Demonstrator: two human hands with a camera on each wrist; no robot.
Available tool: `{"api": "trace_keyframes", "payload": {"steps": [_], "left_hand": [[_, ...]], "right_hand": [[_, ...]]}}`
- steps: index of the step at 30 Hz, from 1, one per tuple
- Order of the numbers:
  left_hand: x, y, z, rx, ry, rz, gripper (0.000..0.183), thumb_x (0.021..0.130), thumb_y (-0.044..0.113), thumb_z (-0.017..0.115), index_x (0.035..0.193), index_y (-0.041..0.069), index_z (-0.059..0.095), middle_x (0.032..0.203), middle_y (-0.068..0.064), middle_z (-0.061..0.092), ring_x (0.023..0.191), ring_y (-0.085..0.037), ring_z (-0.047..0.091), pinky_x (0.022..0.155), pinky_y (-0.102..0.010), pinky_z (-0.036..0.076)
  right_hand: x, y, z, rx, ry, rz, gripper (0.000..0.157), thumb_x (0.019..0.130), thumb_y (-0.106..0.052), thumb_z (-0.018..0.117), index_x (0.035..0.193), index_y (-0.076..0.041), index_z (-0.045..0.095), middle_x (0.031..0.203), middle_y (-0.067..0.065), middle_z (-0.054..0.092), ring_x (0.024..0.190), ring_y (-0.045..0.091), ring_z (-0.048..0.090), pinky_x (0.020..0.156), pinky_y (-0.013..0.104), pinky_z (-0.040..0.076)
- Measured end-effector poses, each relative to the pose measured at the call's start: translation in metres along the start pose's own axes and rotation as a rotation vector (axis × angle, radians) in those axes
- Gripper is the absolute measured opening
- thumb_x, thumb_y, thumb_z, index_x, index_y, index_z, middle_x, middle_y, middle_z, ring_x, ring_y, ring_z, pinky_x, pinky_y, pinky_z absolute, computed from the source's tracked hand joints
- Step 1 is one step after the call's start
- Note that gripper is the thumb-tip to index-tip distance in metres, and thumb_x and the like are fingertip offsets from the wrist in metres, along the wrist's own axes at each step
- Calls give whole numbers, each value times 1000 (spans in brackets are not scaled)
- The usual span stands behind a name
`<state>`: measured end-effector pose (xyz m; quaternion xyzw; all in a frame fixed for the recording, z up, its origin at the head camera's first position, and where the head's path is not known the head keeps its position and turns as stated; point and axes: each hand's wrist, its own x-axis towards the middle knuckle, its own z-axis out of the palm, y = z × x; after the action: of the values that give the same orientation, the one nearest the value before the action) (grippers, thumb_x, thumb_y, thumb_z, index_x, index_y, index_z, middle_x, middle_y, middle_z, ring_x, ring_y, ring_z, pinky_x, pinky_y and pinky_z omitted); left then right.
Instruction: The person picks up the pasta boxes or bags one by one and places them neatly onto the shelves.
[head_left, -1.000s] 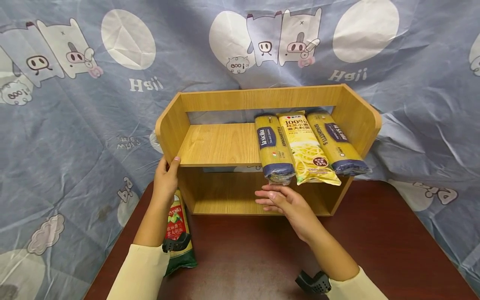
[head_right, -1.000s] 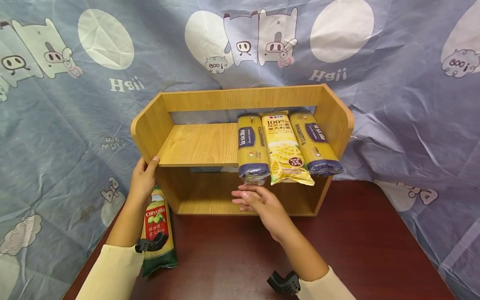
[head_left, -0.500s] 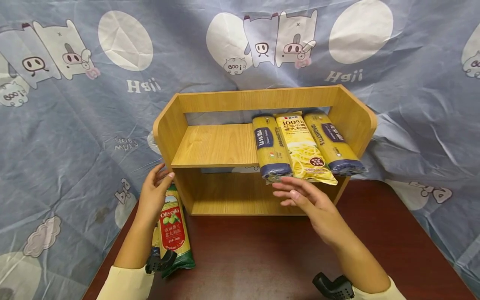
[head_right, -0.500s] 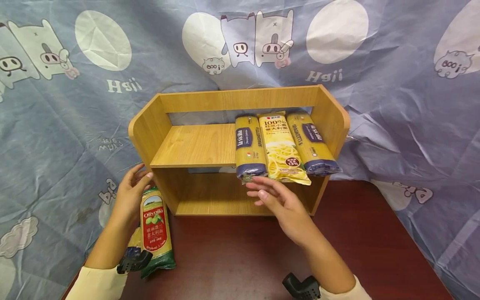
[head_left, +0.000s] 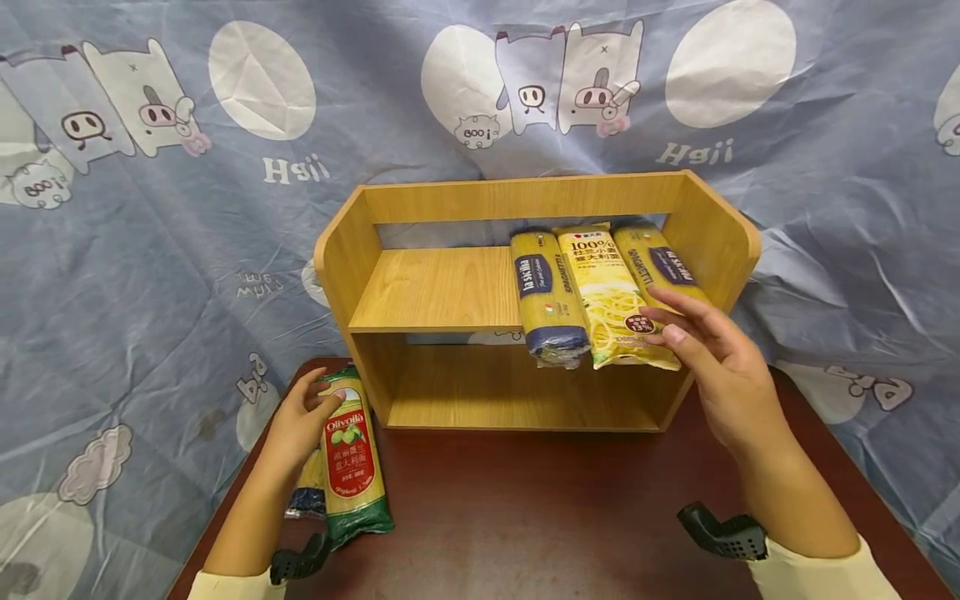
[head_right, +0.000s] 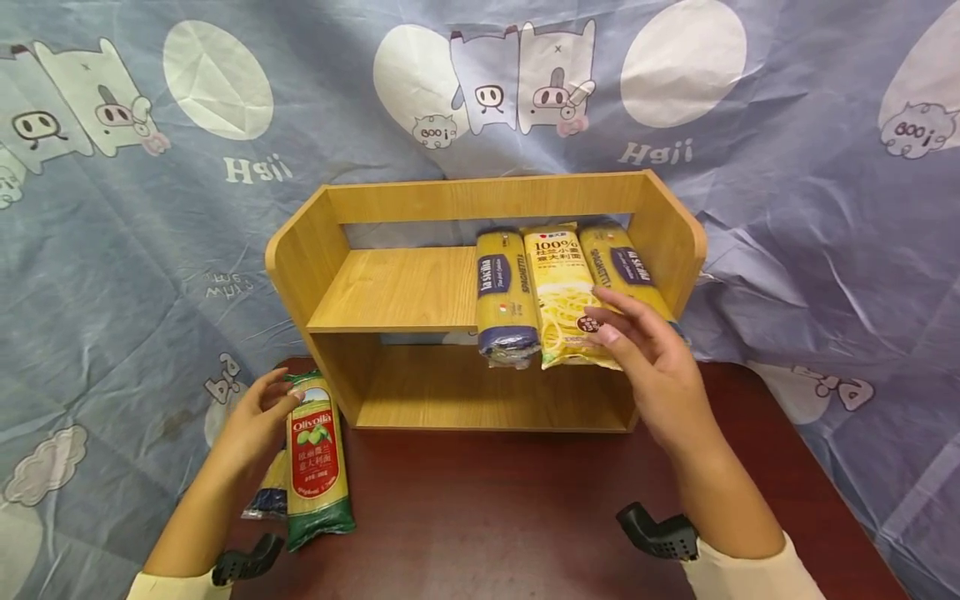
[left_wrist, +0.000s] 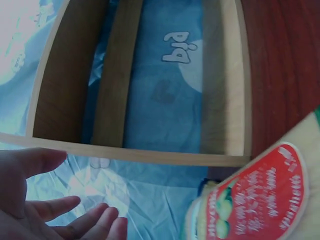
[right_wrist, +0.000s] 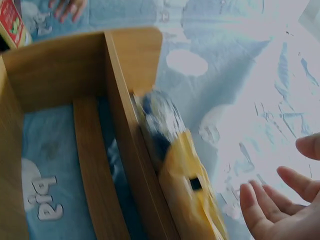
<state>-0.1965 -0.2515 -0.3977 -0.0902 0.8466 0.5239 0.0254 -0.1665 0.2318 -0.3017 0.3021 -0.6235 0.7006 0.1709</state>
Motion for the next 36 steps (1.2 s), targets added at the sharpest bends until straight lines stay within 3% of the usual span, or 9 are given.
{"api": "trace_keyframes", "payload": {"steps": [4, 11, 15, 20, 26, 36], "left_hand": [[-5, -16, 1, 65, -43, -15, 79, 103, 43, 55, 164, 18, 10, 163, -22, 27, 148, -43, 29, 111, -63, 36], [-12, -48, 6, 119, -74, -35, 78, 103, 32, 56, 162, 5, 12, 160, -31, 24, 146, -50, 30, 111, -65, 38], [-13, -60, 10, 155, -71, -46, 80, 102, 31, 58, 160, 1, 13, 155, -33, 29, 142, -51, 36, 105, -62, 45], [-16, -70, 15, 213, -31, -37, 77, 101, 28, 60, 157, -5, 19, 146, -35, 35, 135, -52, 45, 99, -58, 51], [-17, -85, 23, 265, 13, -30, 79, 99, 24, 61, 155, -11, 18, 143, -38, 34, 133, -53, 46, 99, -60, 49], [-16, -95, 30, 346, 83, -62, 81, 96, 29, 63, 152, -14, 24, 136, -40, 41, 128, -54, 43, 106, -67, 38]], "right_hand": [[7, -3, -13, 3, 145, -64, 41, 99, 12, 48, 140, 10, 51, 148, 11, 51, 128, 17, 58, 101, 20, 49], [28, -6, -26, 24, 546, -120, 36, 90, 16, 59, 125, 11, 64, 139, 16, 57, 127, 26, 55, 98, 21, 47], [39, -6, -38, -70, 644, -74, 41, 87, 15, 60, 126, 4, 66, 140, 8, 52, 131, 23, 50, 98, 20, 42], [46, -3, -50, -315, 628, 113, 54, 91, 3, 63, 142, -13, 56, 143, -3, 42, 134, 14, 44, 100, 16, 37], [50, 7, -59, -668, 470, 287, 67, 99, -22, 59, 158, -34, 28, 155, -6, 29, 135, 21, 44, 95, 9, 41], [58, 25, -73, -866, 402, 258, 70, 99, -27, 57, 156, -47, 22, 159, 4, 29, 123, 21, 43, 97, 25, 42]]}}
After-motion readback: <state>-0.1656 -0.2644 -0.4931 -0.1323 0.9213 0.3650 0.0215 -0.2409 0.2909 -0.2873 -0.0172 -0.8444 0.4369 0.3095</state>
